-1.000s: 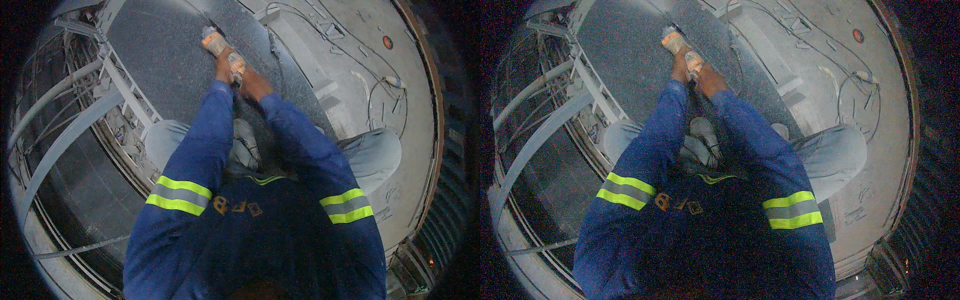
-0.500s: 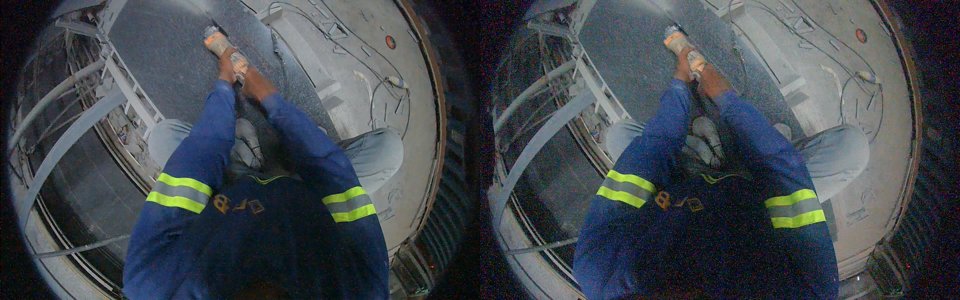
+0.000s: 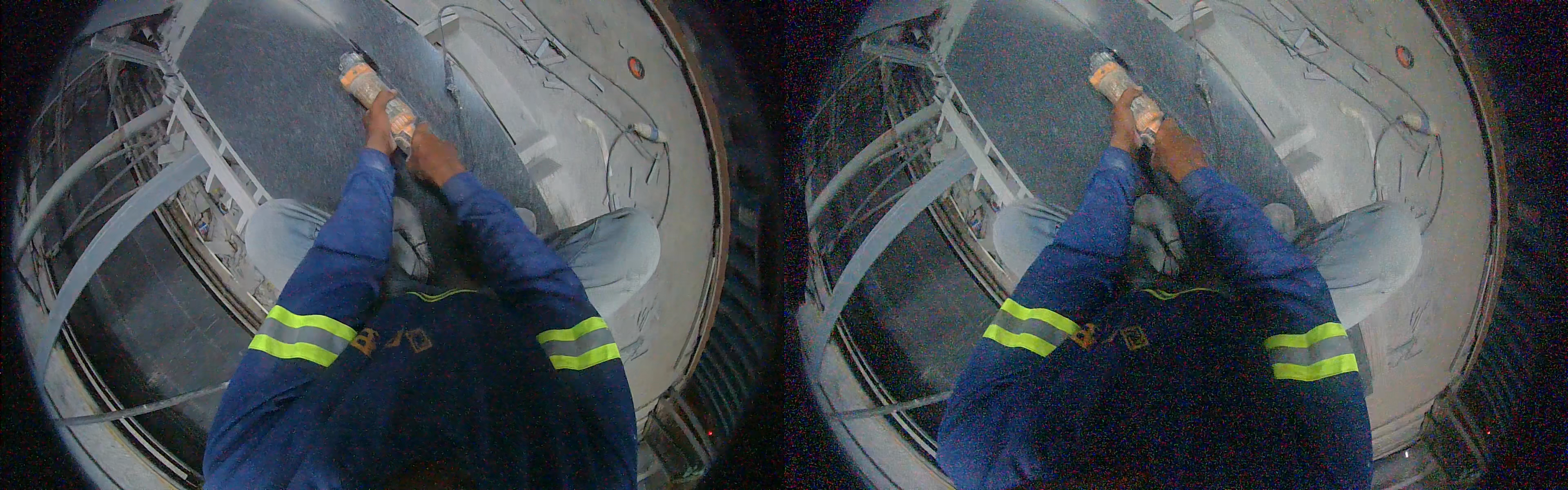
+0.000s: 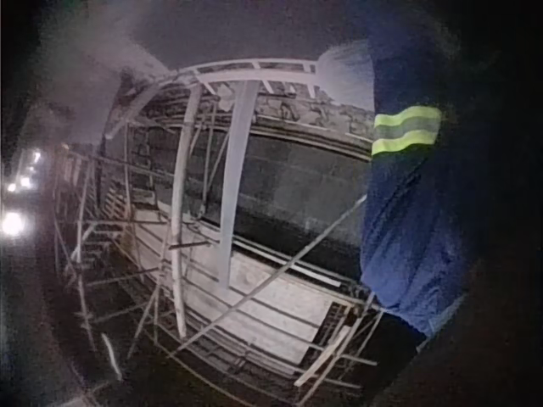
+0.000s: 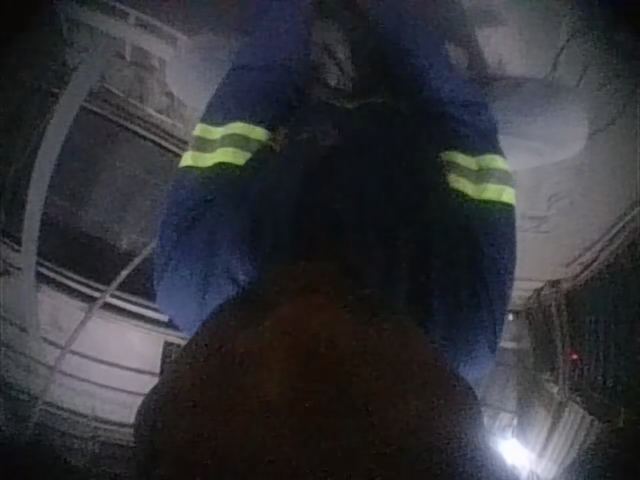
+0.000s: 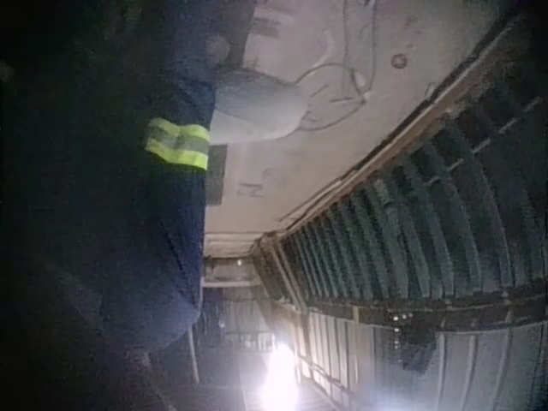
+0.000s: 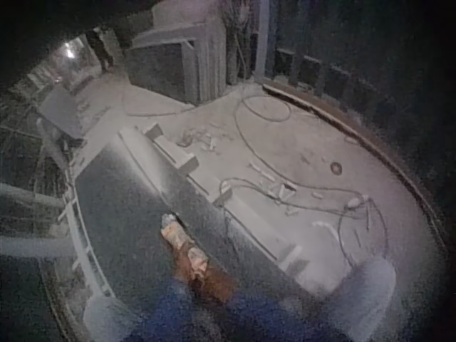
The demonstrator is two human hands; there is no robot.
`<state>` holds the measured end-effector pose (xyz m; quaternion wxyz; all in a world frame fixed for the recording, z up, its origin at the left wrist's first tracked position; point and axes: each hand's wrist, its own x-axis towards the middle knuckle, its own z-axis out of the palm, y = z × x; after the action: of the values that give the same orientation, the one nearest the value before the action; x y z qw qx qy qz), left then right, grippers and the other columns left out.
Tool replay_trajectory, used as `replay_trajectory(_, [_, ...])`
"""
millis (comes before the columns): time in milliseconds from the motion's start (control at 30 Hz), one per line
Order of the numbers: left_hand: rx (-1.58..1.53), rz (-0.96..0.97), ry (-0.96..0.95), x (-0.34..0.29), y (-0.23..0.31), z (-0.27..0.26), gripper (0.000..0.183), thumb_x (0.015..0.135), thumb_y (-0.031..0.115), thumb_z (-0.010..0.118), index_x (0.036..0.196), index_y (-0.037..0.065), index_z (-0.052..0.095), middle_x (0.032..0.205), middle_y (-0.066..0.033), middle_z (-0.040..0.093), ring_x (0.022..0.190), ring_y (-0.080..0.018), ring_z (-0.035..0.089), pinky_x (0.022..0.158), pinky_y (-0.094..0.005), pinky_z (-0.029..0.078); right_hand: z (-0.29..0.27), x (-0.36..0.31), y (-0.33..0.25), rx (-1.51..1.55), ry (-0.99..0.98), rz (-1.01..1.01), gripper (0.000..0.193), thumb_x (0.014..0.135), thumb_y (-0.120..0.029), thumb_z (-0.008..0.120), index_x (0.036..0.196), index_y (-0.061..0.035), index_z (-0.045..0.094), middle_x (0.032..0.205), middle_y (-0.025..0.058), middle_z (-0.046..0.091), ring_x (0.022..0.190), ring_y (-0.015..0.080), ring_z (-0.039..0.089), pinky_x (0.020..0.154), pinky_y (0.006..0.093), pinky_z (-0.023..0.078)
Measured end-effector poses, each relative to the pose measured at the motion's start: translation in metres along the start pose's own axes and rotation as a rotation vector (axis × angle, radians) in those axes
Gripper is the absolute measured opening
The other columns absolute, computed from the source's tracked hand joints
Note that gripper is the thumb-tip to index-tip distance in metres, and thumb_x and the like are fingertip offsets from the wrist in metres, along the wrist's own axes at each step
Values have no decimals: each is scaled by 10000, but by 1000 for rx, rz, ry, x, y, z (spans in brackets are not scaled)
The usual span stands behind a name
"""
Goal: The person kneels on the floor and uses an orange power tool to grind a dark flat surface. The tool is moved back and forth across the surface, generating dust. The person continues the grinding motion throughout the clip.
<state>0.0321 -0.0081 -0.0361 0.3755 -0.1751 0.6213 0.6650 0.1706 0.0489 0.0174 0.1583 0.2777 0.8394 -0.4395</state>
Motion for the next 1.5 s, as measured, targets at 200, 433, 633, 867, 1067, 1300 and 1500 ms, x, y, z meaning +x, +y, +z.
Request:
replay_trajectory(200, [-21, -2, -54, 24, 17, -6, 371, 768, 321, 645, 997, 48, 545, 772, -88, 595, 641, -261, 622, 589, -386, 543, 15, 36, 2, 23, 31, -74, 416, 783, -149, 654, 1078, 62, 451, 985, 296, 650, 928, 437, 655, 807, 485, 522])
replay_trajectory(433, [-43, -22, -57, 9, 15, -6, 365, 777, 325, 654, 993, 50, 548, 783, -94, 605, 641, -257, 627, 585, -385, 543, 8, 27, -6, -20, 0, -15, 537, 724, -150, 734, 1108, 60, 423, 964, 296, 652, 919, 432, 660, 790, 494, 527])
replay_trajectory(633, [-3, 23, 28, -9, -2, 3, 399, 768, 335, 665, 1015, 43, 552, 783, -92, 601, 641, -258, 625, 602, -381, 548, -2, 0, 3, -26, -26, 5, 568, 713, -150, 742, 1127, 61, 417, 953, 287, 660, 892, 429, 668, 774, 494, 536])
replay_trajectory(867, [-43, -5, -44, 18, 3, -1, 410, 753, 347, 664, 1018, 54, 555, 772, -84, 591, 647, -255, 614, 598, -381, 537, 0, 16, 3, 15, 57, -111, 513, 754, -213, 700, 1098, 62, 436, 955, 302, 652, 885, 448, 660, 755, 494, 538])
replay_trajectory(1067, [-19, -1, -14, 43, 5, -23, 416, 740, 336, 667, 1021, 50, 555, 792, -93, 597, 628, -261, 613, 592, -390, 541, 15, 35, -2, 54, 21, -50, 522, 755, -197, 705, 1117, 68, 439, 957, 320, 642, 889, 453, 658, 763, 491, 534])
replay_trajectory(1300, [-70, 35, 54, -15, 0, 7, 450, 725, 247, 707, 1051, -37, 584, 860, -113, 609, 697, -261, 645, 624, -399, 555, -4, -4, 3, 32, -10, -55, 523, 729, -159, 732, 1100, 60, 435, 959, 318, 641, 898, 459, 654, 779, 483, 531])
replay_trajectory(1500, [-72, 32, 12, 3, -6, -4, 469, 726, 244, 698, 1082, -33, 568, 856, -122, 614, 685, -269, 647, 610, -397, 558, 3, -1, 6, 37, -11, -70, 511, 742, -158, 721, 1097, 64, 427, 956, 312, 646, 920, 453, 651, 781, 486, 527])
